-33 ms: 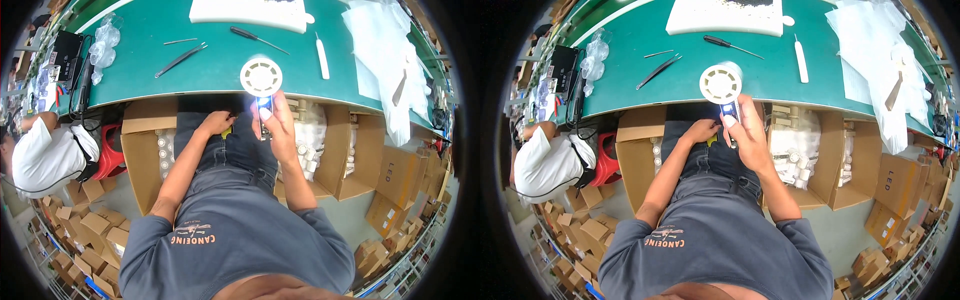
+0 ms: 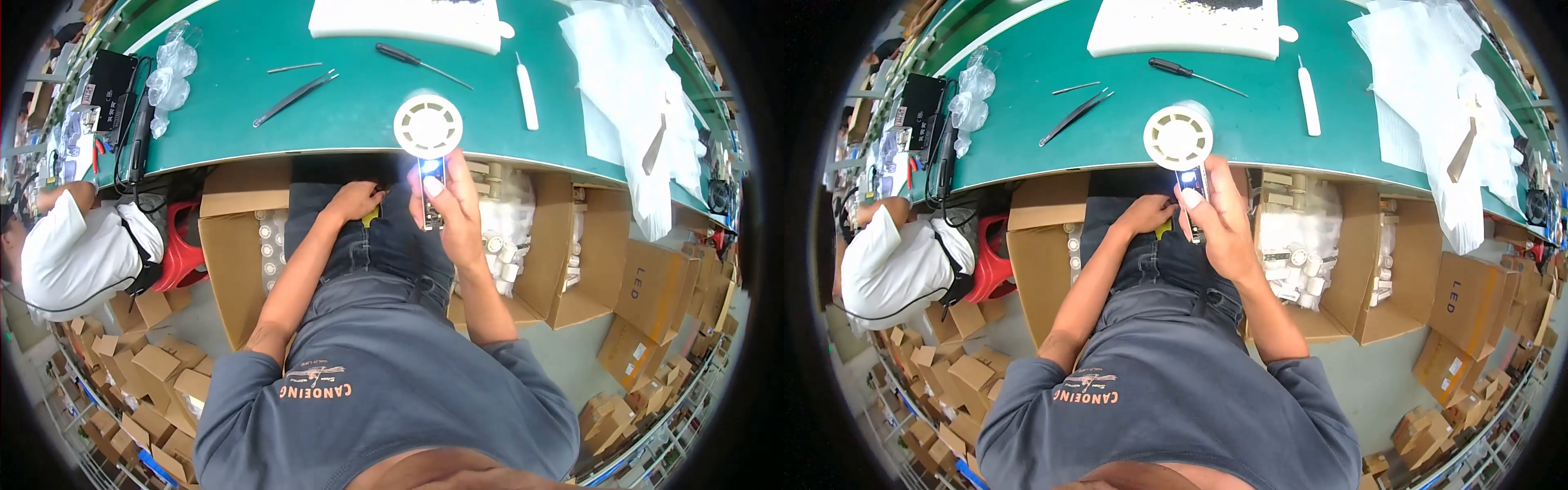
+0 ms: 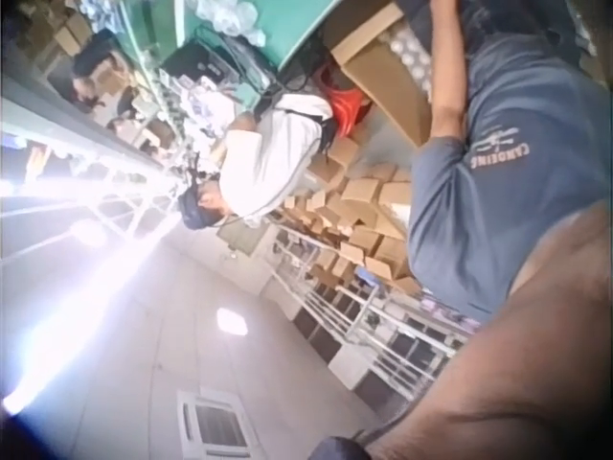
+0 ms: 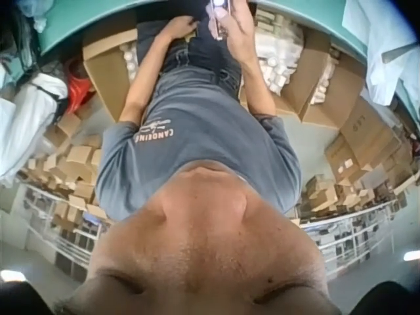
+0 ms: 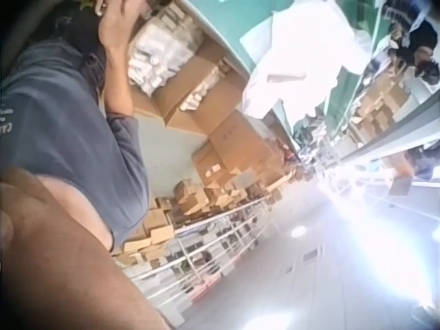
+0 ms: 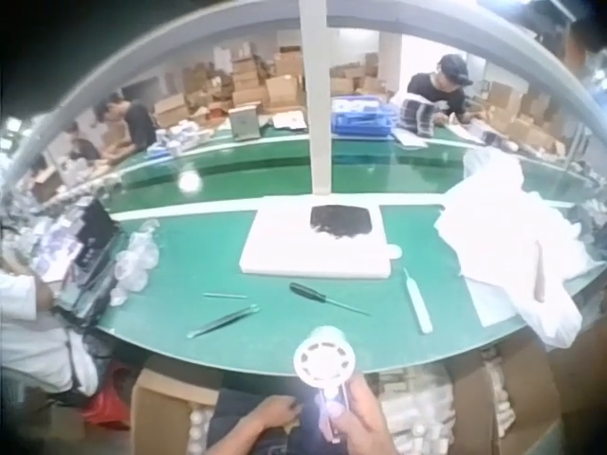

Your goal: The person assembles an electronic component by inserting a circuit board into a plastic housing, then applying adhesive with an adhesive applicator.

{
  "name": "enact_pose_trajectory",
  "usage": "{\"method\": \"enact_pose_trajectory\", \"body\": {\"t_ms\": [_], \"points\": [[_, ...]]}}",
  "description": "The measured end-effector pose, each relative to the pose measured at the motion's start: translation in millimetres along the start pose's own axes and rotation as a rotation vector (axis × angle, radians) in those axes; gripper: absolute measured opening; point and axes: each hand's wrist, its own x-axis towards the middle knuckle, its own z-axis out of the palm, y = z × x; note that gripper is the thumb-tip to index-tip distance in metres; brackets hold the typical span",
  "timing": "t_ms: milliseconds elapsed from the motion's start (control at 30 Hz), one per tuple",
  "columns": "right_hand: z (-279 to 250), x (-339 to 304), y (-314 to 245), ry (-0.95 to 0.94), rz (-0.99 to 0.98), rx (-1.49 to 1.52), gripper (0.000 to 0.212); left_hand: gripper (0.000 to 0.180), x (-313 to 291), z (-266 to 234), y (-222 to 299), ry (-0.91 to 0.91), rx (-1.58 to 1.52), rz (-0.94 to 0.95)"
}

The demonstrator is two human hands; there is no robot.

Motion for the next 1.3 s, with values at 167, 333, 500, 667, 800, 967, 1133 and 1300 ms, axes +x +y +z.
{"method": "enact_pose_trajectory", "body": {"t_ms": [167, 333, 500, 667, 800, 967, 1133, 1300], "points": [[-6, 1, 6, -0.088, 0.009, 0.127, 0.043, 0.035, -9, 2, 3, 0.02, 0.052, 0.011], [-7, 1, 5, -0.171, 0.103, 0.154, 0.042, 0.034, -45, -23, 39, 0.185, -0.175, 0.09], [11, 11, 5, -0.313, 0.254, 0.098, 0.04, 0.033, -93, -68, 79, 0.219, -0.731, 0.024], [44, 19, 28, -0.466, 0.403, 0.004, 0.038, 0.04, -133, -65, 55, 0.475, -1.143, 0.066], [76, 22, 61, -0.552, 0.506, -0.089, 0.037, 0.058, -161, -62, 23, 0.6, -1.48, 0.013], [120, 25, 105, -0.63, 0.666, -0.285, 0.034, 0.055, -194, -64, -37, 0.696, -1.582, 0.167], [165, 36, 138, -0.722, 0.869, -0.434, 0.032, 0.058, -241, -70, -85, 0.681, -1.229, 0.111], [195, 50, 151, -0.783, 0.939, -0.257, 0.051, 0.055, -277, -43, -129, 0.646, -0.995, 0.092]]}}
